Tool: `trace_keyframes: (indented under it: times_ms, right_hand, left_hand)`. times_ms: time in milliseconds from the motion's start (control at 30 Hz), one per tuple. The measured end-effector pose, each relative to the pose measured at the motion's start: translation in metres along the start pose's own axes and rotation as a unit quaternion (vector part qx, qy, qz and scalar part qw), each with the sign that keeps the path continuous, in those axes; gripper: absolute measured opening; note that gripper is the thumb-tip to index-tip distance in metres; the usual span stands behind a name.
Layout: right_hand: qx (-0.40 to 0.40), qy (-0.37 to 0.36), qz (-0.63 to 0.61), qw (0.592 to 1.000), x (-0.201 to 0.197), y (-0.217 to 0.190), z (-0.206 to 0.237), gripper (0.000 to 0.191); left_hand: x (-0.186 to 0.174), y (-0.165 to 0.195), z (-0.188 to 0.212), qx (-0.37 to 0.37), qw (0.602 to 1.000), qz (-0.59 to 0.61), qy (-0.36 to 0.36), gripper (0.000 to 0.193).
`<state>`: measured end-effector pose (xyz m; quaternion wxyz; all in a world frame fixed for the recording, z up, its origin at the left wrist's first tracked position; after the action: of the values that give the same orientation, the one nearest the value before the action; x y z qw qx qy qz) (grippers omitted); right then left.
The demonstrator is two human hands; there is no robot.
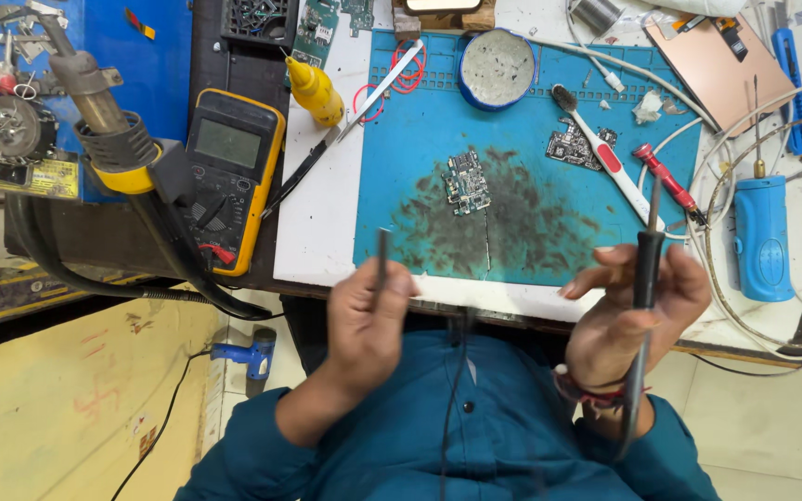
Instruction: The person solders a small circuit board on a workbench, holding the board with tweezers in one hand while applying a soldering iron to its components with the other. They reposition the board, work on different sections, and briefly handle a small wired component before continuing to solder the board.
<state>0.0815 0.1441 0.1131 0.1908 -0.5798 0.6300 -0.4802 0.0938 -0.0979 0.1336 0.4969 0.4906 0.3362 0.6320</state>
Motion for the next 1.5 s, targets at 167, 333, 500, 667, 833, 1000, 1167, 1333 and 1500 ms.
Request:
trace_keyframes:
  times_ms: [167, 333, 500, 667, 833, 1000, 1167, 1333, 1500]
  right_hand:
    - [0.051, -0.043, 0.103, 0.992, 0.000, 0.010, -0.008, 0.043]
    - [0.004, -0.173, 0.261, 0.950, 0.014, 0.021, -0.029, 0.027]
    - [0.011, -0.221, 0.290, 0.931, 0.021, 0.023, -0.041, 0.024]
    - [-0.001, -0.237, 0.305, 0.922, 0.028, 0.020, -0.046, 0.021]
    - [-0.072, -0.286, 0.349, 0.890, 0.049, 0.024, -0.050, 0.025]
    - [-0.122, -0.380, 0.375, 0.837, 0.052, 0.019, -0.048, 0.029]
    - [-0.012, -0.285, 0.301, 0.910, 0.043, 0.017, -0.048, 0.051]
    - [-0.070, -0.235, 0.307, 0.920, 0.045, 0.026, -0.044, 0.035]
    - [-0.024, -0.248, 0.283, 0.926, 0.035, 0.022, -0.042, 0.014]
  left_hand:
    - [-0.010, 0.008, -0.013, 0.082, 0.994, 0.070, 0.018, 0.018]
    - [-0.005, 0.025, -0.046, 0.247, 0.939, -0.230, 0.061, 0.027]
    - [-0.011, 0.032, -0.047, 0.211, 0.875, -0.420, 0.115, 0.031]
    - [-0.017, 0.027, -0.043, 0.134, 0.919, -0.349, 0.125, 0.025]
    - [-0.004, 0.011, -0.071, 0.130, 0.968, -0.192, 0.100, 0.019]
    - [0.012, -0.002, -0.103, 0.080, 0.991, -0.058, 0.092, 0.019]
    - [0.017, -0.002, -0.101, 0.078, 0.989, -0.086, 0.089, 0.015]
    - [0.019, 0.001, -0.097, 0.115, 0.981, -0.130, 0.086, 0.010]
    - [0.022, 0.003, -0.095, 0.152, 0.966, -0.191, 0.089, 0.008]
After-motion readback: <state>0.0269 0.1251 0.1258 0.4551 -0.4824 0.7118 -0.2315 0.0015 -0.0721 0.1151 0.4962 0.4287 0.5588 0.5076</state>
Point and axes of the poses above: each hand's wrist, its own z-axis away from the middle knuckle, its own x-axis out of the palm, y = z × x, the point moved 1 cm from there along -z, towards the middle knuckle, and after that the axes turned 10 degrees about -x, right-handed, at the moved point
